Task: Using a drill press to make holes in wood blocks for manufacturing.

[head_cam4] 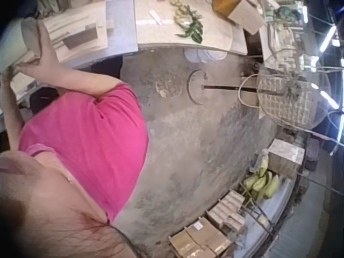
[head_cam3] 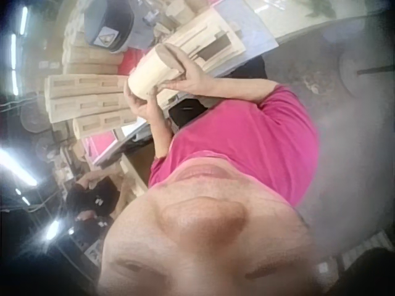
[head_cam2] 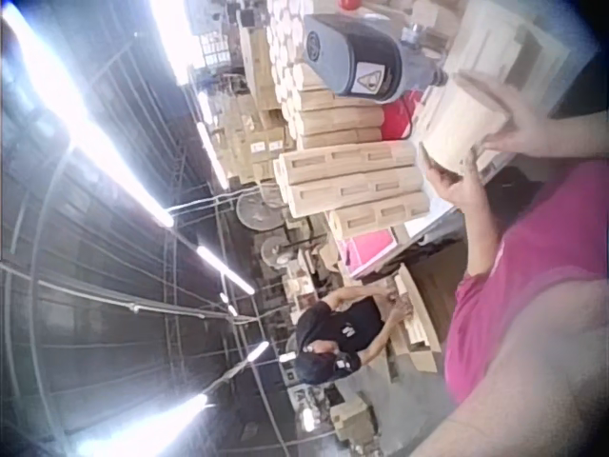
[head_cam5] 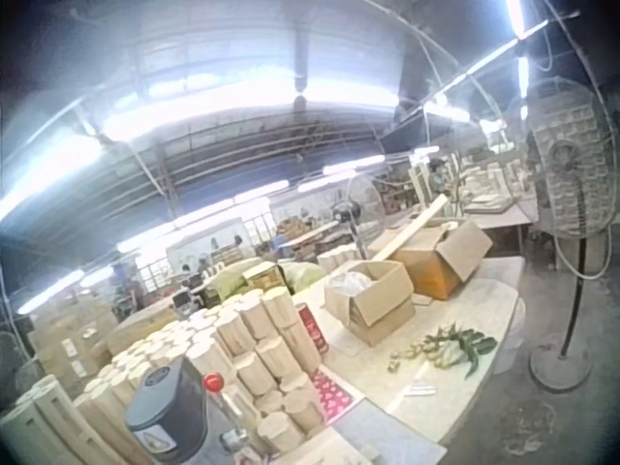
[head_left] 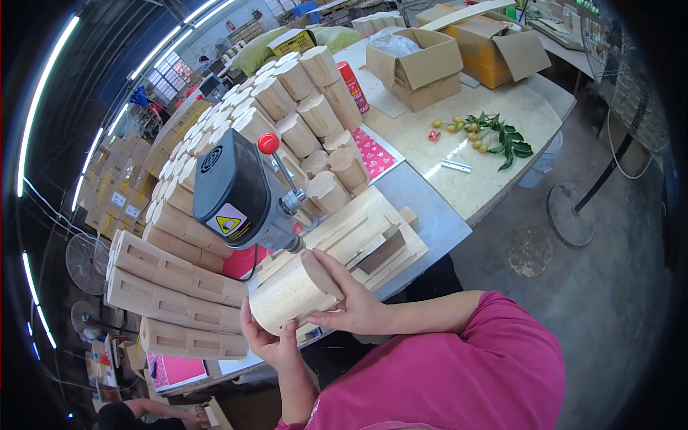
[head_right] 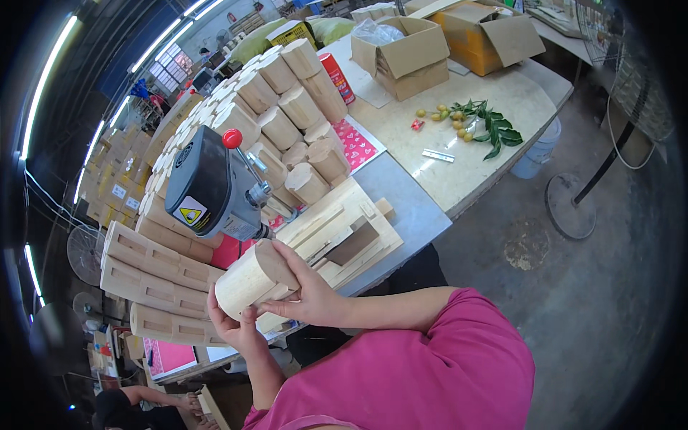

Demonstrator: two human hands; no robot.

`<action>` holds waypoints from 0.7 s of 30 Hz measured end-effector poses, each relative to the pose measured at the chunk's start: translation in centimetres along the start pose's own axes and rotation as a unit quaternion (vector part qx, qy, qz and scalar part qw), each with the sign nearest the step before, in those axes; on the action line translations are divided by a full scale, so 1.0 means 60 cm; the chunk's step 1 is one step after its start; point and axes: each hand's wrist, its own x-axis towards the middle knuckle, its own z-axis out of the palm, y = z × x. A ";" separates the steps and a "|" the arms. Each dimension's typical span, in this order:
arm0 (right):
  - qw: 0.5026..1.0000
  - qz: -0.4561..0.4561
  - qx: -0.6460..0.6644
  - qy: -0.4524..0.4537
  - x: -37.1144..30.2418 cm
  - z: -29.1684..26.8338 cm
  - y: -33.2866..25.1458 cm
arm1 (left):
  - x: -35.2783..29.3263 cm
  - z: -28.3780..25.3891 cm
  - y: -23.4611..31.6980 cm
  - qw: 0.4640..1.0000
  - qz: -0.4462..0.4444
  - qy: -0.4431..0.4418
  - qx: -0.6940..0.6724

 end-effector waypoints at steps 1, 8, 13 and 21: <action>1.000 -0.001 0.003 0.001 -0.001 -0.006 0.008 | -0.002 -0.008 0.003 1.000 0.000 -0.002 0.003; 0.875 -0.025 -0.474 -0.094 -0.001 -0.090 -0.019 | 0.001 -0.109 -0.005 0.983 -0.140 0.114 -0.029; 0.685 -0.152 -0.711 -0.036 0.036 -0.203 -0.040 | 0.005 -0.174 -0.029 0.955 -0.246 0.168 -0.001; 0.863 0.047 -0.497 -0.071 0.031 -0.202 0.006 | -0.019 -0.137 -0.084 0.938 -0.300 0.172 0.010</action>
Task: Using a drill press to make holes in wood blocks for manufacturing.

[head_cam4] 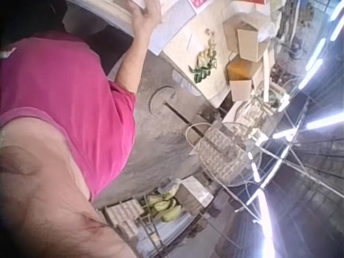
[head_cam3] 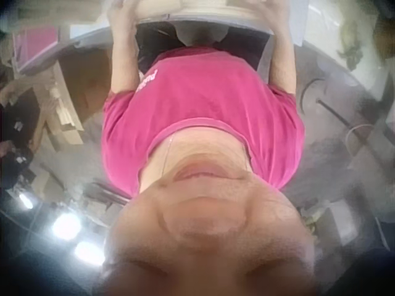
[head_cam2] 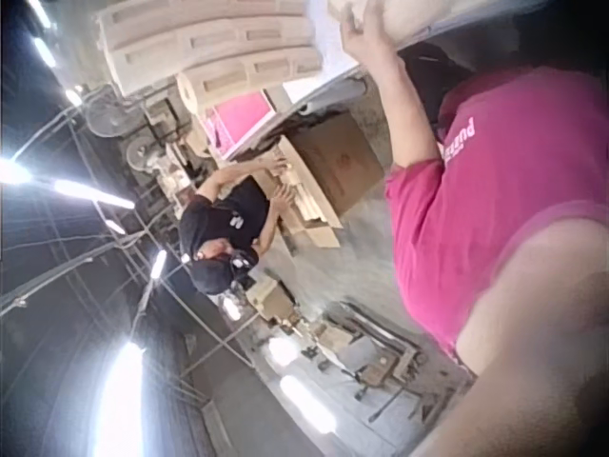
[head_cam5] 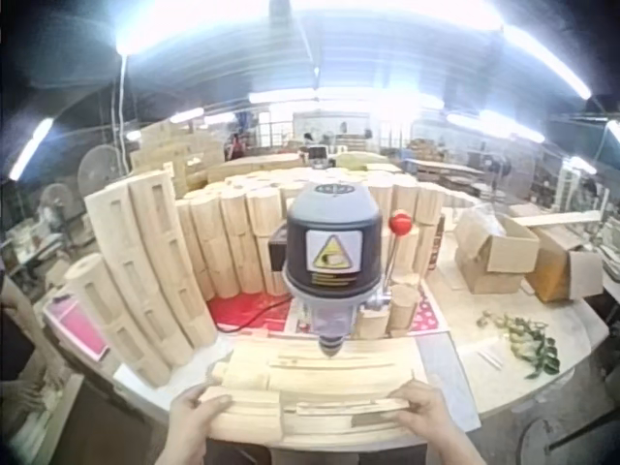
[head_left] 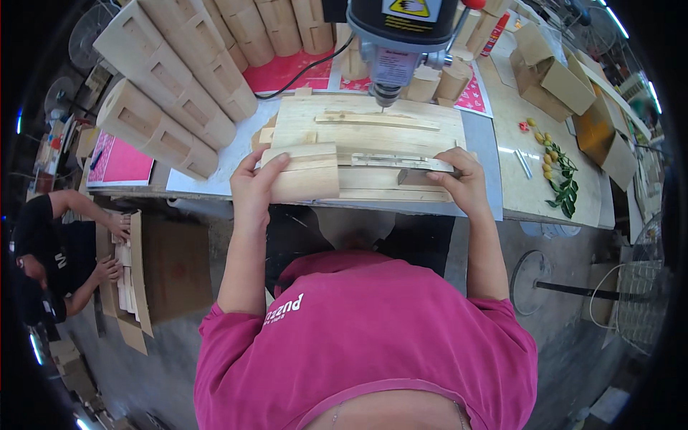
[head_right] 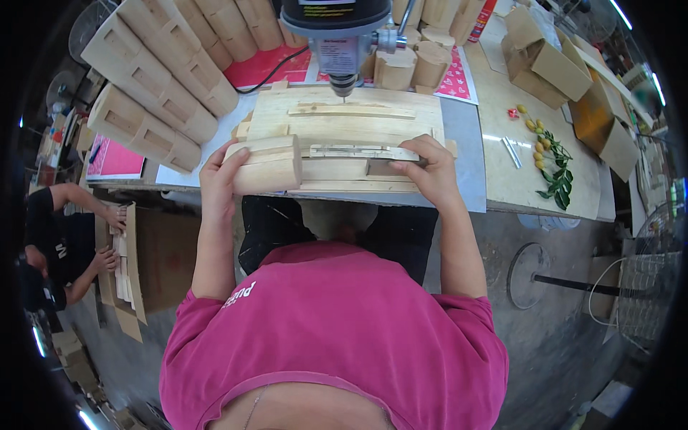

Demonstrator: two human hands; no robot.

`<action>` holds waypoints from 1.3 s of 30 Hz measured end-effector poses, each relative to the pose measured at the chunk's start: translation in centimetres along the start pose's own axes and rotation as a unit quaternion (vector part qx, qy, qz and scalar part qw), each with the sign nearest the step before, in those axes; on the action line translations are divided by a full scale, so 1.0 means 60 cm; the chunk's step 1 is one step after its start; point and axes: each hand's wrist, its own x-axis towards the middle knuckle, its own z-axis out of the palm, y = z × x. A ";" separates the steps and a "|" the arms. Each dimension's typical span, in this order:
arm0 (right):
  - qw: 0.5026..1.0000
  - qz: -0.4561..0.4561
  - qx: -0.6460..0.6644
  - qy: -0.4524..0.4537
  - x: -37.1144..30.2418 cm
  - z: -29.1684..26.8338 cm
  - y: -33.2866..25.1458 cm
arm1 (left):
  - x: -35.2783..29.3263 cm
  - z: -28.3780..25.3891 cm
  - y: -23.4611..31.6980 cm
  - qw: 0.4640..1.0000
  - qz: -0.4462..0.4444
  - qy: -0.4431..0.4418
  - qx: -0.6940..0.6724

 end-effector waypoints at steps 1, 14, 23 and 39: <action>0.999 0.014 0.042 0.010 -0.002 0.003 0.001 | -0.001 0.002 -0.001 1.000 -0.004 0.000 0.009; 0.998 0.043 0.024 -0.038 0.002 0.014 -0.014 | -0.013 0.056 -0.055 0.977 -0.084 -0.178 -0.082; 0.984 -0.072 -0.146 0.072 -0.040 0.005 0.032 | -0.044 0.044 -0.086 0.896 0.275 -0.200 0.286; 0.984 0.109 -0.079 0.120 0.064 0.005 0.079 | 0.076 0.122 -0.134 0.815 0.402 -0.112 0.402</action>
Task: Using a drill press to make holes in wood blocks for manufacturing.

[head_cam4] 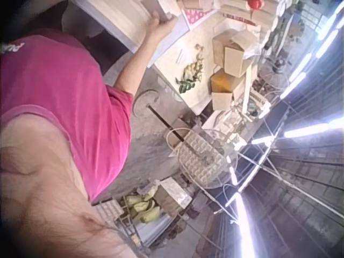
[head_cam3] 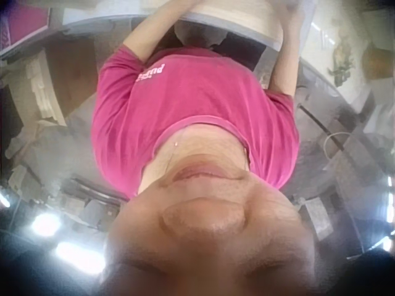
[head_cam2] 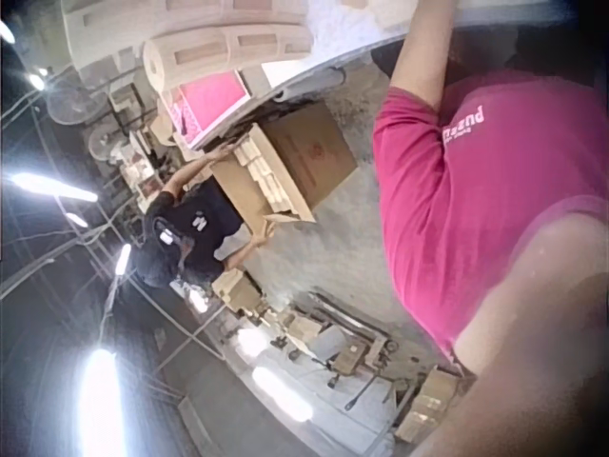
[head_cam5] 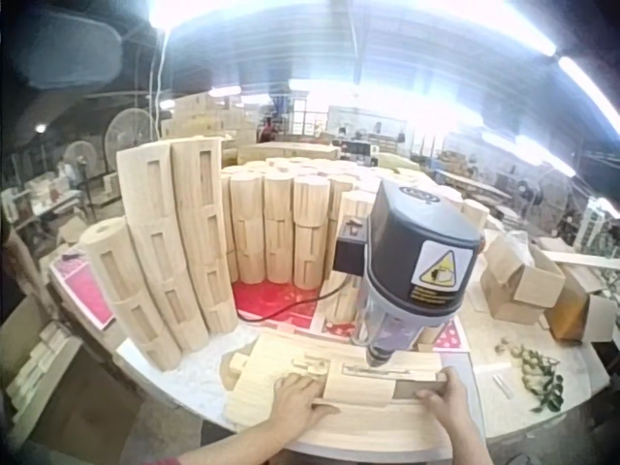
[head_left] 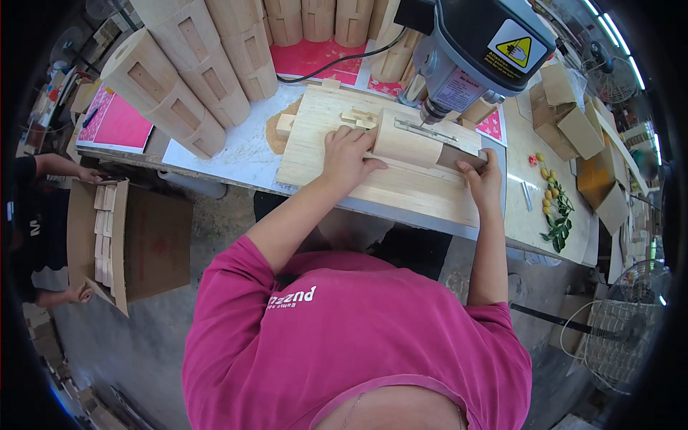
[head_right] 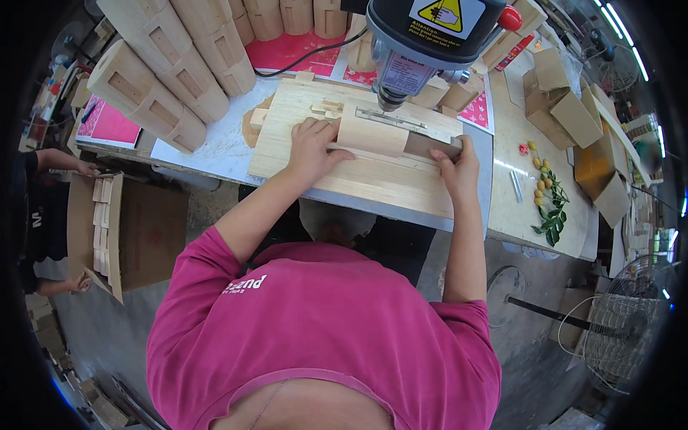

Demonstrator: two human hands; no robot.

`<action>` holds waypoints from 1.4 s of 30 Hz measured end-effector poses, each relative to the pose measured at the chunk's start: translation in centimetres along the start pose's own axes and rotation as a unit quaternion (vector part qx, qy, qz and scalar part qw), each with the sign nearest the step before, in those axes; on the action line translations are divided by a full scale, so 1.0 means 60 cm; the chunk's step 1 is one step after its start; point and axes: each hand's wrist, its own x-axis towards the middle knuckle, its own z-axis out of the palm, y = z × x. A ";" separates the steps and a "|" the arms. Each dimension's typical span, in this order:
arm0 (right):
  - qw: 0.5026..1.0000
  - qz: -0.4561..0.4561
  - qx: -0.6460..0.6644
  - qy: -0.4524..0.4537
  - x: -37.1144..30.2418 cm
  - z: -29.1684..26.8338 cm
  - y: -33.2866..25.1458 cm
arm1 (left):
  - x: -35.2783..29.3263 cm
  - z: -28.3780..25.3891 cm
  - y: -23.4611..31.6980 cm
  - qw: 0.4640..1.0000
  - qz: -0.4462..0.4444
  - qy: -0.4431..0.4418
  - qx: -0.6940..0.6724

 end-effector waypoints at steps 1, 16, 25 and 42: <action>0.999 0.022 0.025 -0.013 0.000 0.007 -0.005 | 0.000 -0.003 -0.008 1.000 0.002 0.000 0.000; 0.961 -0.249 -0.032 0.118 0.104 -0.117 -0.188 | -0.005 -0.024 -0.064 0.996 -0.009 -0.091 -0.009; 0.965 -0.215 -0.105 0.109 0.211 -0.084 -0.331 | 0.000 -0.021 -0.059 0.993 -0.028 -0.114 -0.030; 0.928 -0.288 -0.163 0.169 -0.018 -0.041 -0.246 | 0.004 -0.025 -0.062 0.994 -0.006 -0.108 -0.022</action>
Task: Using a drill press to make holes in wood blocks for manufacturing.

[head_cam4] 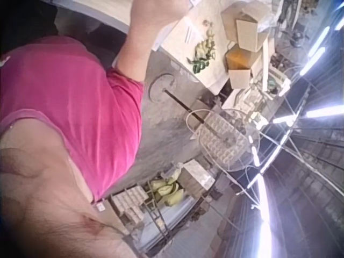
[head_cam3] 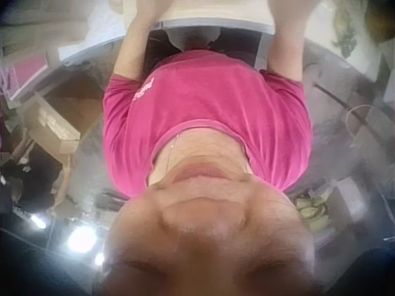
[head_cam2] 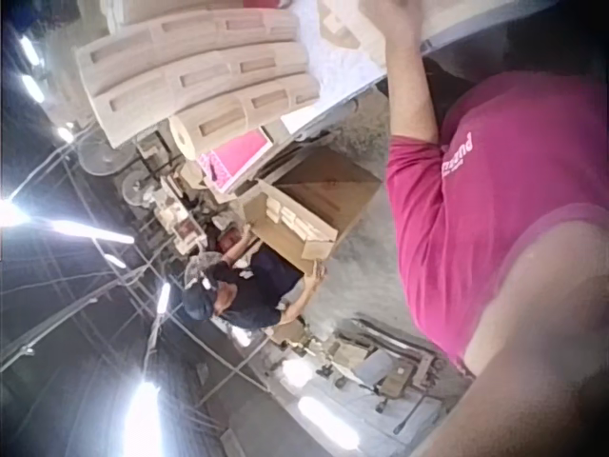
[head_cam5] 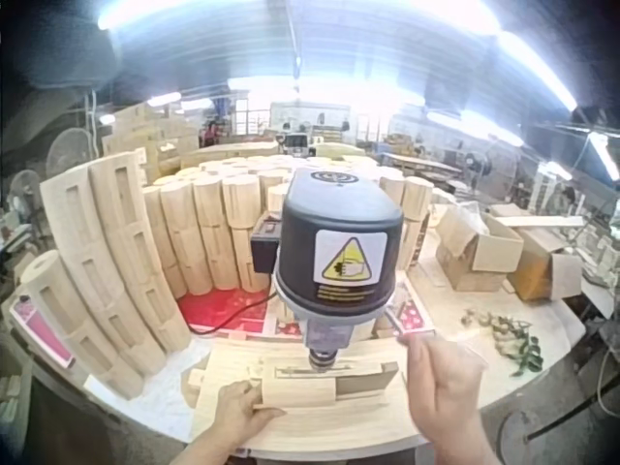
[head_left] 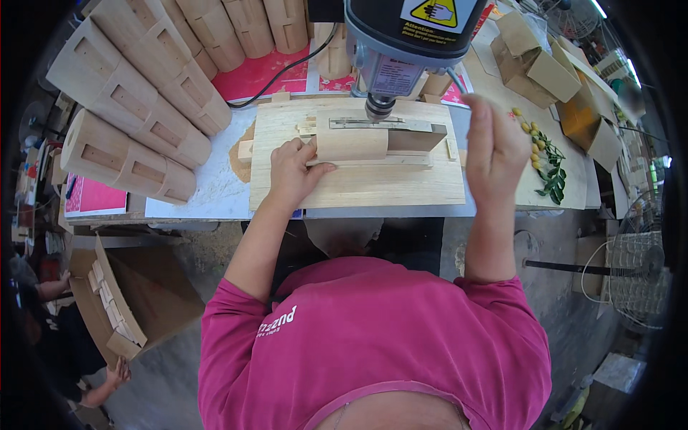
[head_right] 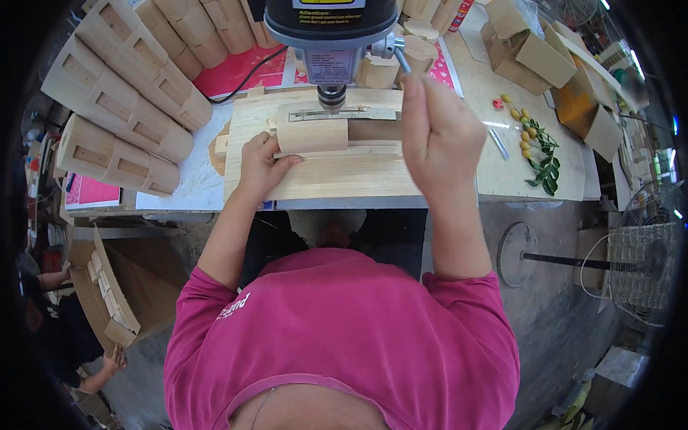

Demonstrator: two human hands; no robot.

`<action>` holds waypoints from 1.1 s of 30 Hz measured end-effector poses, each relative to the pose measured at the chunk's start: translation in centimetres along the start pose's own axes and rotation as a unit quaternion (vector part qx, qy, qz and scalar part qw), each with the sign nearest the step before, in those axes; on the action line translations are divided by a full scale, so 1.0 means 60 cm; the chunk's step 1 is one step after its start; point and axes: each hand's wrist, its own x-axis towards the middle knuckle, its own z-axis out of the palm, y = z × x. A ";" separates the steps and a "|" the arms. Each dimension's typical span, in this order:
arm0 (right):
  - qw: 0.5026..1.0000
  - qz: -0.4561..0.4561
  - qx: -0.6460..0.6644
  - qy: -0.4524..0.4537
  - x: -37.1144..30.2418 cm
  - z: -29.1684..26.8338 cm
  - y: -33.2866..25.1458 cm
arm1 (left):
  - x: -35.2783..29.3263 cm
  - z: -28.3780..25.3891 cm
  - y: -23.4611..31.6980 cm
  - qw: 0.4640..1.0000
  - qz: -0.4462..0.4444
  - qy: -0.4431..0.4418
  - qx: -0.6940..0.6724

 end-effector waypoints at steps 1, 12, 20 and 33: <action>0.999 0.026 0.043 0.011 -0.011 0.010 0.000 | 0.002 -0.001 0.002 1.000 0.002 0.000 0.002; 0.988 -0.002 0.127 0.090 -0.098 0.109 0.064 | 0.003 -0.001 0.009 0.998 0.042 0.045 0.003; 0.986 -0.001 0.145 0.082 0.012 0.000 0.002 | -0.013 -0.010 0.026 1.000 0.008 0.025 0.015; 0.991 0.073 0.095 -0.052 0.218 0.023 0.085 | 0.020 0.039 0.065 0.999 0.002 0.007 0.052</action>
